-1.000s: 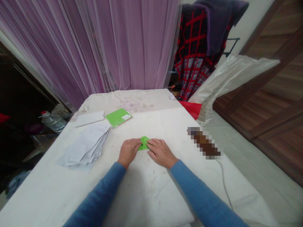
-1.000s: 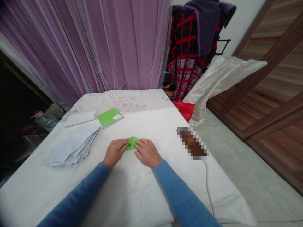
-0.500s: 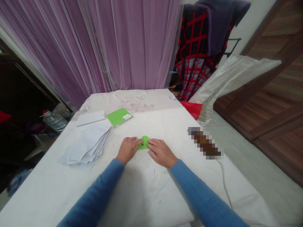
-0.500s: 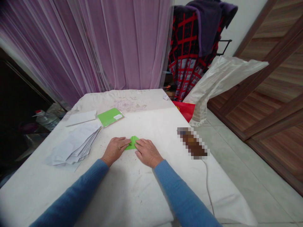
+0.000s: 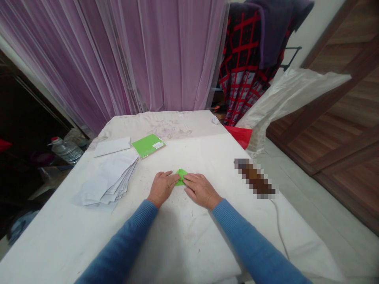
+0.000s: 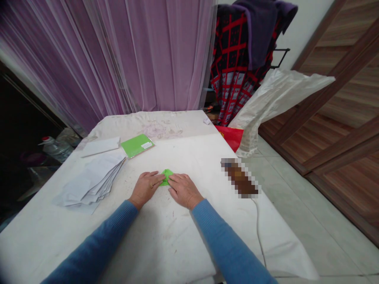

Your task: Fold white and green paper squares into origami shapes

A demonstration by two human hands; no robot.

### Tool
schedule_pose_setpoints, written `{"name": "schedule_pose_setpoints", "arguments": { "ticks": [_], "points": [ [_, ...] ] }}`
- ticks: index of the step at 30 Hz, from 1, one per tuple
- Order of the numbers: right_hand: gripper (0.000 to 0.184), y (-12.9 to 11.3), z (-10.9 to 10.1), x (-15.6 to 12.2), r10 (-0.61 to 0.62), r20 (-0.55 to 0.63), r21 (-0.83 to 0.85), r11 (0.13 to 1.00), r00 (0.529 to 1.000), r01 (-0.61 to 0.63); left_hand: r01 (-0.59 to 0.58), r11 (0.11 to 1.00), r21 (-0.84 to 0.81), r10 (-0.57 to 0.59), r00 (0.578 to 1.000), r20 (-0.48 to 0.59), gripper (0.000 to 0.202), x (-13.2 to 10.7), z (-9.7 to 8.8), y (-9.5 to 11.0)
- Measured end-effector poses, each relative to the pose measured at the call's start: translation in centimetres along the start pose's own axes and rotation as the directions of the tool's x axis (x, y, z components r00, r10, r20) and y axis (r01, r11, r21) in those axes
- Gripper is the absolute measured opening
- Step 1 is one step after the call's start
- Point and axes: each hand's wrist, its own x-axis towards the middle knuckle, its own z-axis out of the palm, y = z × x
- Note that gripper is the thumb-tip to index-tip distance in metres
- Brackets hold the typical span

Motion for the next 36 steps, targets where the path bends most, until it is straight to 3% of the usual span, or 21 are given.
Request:
{"name": "schedule_pose_setpoints", "arguments": {
  "ticks": [7,10,18,30,36],
  "points": [
    [0.022,-0.15,-0.10,-0.11,0.031,-0.072,0.015,0.999,0.997,-0.030,-0.015,1.000,-0.005,0.015,0.999,0.034,0.027,-0.26,-0.31,0.01],
    [0.020,-0.24,-0.22,-0.11,0.082,-0.090,0.015,0.997,0.993,-0.081,-0.025,1.000,0.000,0.025,0.999,0.021,0.027,-0.40,-0.21,-0.09],
    [0.022,-0.04,0.02,-0.19,0.064,-0.110,0.047,0.997,0.992,-0.059,-0.031,0.999,0.038,0.032,0.999,-0.035,0.026,-0.40,-0.18,0.35],
    [0.023,-0.33,-0.46,-0.12,0.094,-0.048,0.010,0.996,0.994,-0.094,-0.067,0.998,-0.002,0.067,0.997,0.030,0.028,-0.50,-0.47,0.00],
    [0.024,-0.41,-0.59,-0.14,0.088,-0.034,-0.002,0.996,0.996,-0.088,-0.056,0.998,-0.035,0.057,0.998,0.010,0.028,-0.54,-0.45,0.16]
  ]
}}
